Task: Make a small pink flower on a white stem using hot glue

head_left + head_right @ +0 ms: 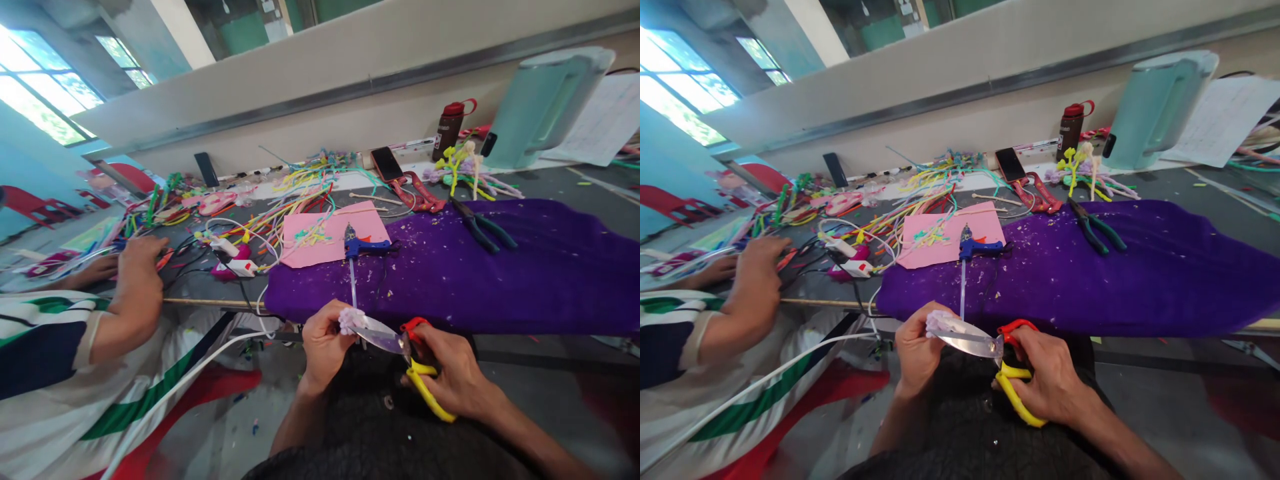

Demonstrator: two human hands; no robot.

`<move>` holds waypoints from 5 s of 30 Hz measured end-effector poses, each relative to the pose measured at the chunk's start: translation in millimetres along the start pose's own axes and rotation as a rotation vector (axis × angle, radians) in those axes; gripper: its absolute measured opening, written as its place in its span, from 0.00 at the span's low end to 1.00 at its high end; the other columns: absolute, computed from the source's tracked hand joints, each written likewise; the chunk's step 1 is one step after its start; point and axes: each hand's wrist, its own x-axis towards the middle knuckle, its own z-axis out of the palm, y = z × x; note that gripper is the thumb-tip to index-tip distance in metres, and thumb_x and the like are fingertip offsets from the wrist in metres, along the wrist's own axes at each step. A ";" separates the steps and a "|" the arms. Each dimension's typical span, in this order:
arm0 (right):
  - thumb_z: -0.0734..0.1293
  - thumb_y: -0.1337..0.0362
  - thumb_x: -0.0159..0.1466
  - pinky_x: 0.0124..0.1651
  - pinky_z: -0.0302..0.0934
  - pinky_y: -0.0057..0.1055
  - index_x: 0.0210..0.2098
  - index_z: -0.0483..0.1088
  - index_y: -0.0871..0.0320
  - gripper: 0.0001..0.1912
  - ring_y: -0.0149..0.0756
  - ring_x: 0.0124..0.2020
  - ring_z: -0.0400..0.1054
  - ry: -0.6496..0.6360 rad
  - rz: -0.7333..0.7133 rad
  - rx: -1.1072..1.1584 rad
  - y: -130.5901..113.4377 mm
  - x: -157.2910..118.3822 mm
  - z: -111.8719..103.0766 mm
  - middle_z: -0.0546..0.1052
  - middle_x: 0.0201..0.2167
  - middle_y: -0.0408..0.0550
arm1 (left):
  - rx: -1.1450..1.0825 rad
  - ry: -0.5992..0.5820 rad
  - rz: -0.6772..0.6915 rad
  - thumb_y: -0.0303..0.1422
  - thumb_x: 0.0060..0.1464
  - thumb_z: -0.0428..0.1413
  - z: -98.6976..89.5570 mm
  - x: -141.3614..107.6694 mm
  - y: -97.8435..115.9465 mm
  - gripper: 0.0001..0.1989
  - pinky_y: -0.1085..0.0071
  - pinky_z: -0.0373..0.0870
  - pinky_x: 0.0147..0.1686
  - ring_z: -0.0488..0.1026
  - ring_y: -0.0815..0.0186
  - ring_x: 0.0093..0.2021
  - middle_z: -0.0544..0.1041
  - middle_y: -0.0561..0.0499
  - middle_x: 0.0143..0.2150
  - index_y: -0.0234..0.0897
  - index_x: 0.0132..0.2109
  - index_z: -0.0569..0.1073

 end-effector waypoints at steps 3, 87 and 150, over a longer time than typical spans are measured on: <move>0.70 0.56 0.49 0.26 0.51 0.25 0.38 0.62 0.59 0.21 0.29 0.21 0.56 0.002 0.010 -0.017 -0.9 0.8 -1.1 0.64 0.22 0.39 | 0.031 -0.010 -0.018 0.30 0.43 0.63 -0.9 0.1 1.1 0.06 0.76 0.63 0.26 0.68 0.69 0.26 0.73 0.52 0.27 0.34 0.30 0.74; 0.71 0.55 0.48 0.27 0.58 0.30 0.39 0.63 0.59 0.23 0.33 0.24 0.61 0.150 -0.263 -0.152 -34.2 40.0 -16.4 0.68 0.26 0.45 | 0.020 0.288 -0.013 0.32 0.41 0.63 -18.9 -10.9 44.3 0.08 0.77 0.63 0.24 0.64 0.70 0.24 0.70 0.52 0.25 0.34 0.31 0.75; 0.67 0.58 0.53 0.26 0.51 0.27 0.34 0.60 0.57 0.14 0.29 0.22 0.57 -0.148 -0.005 -0.164 -13.9 34.6 -28.5 0.63 0.23 0.38 | -0.276 0.006 -0.355 0.36 0.49 0.58 -22.4 -1.0 34.5 0.10 0.78 0.57 0.19 0.62 0.75 0.20 0.73 0.50 0.27 0.31 0.32 0.75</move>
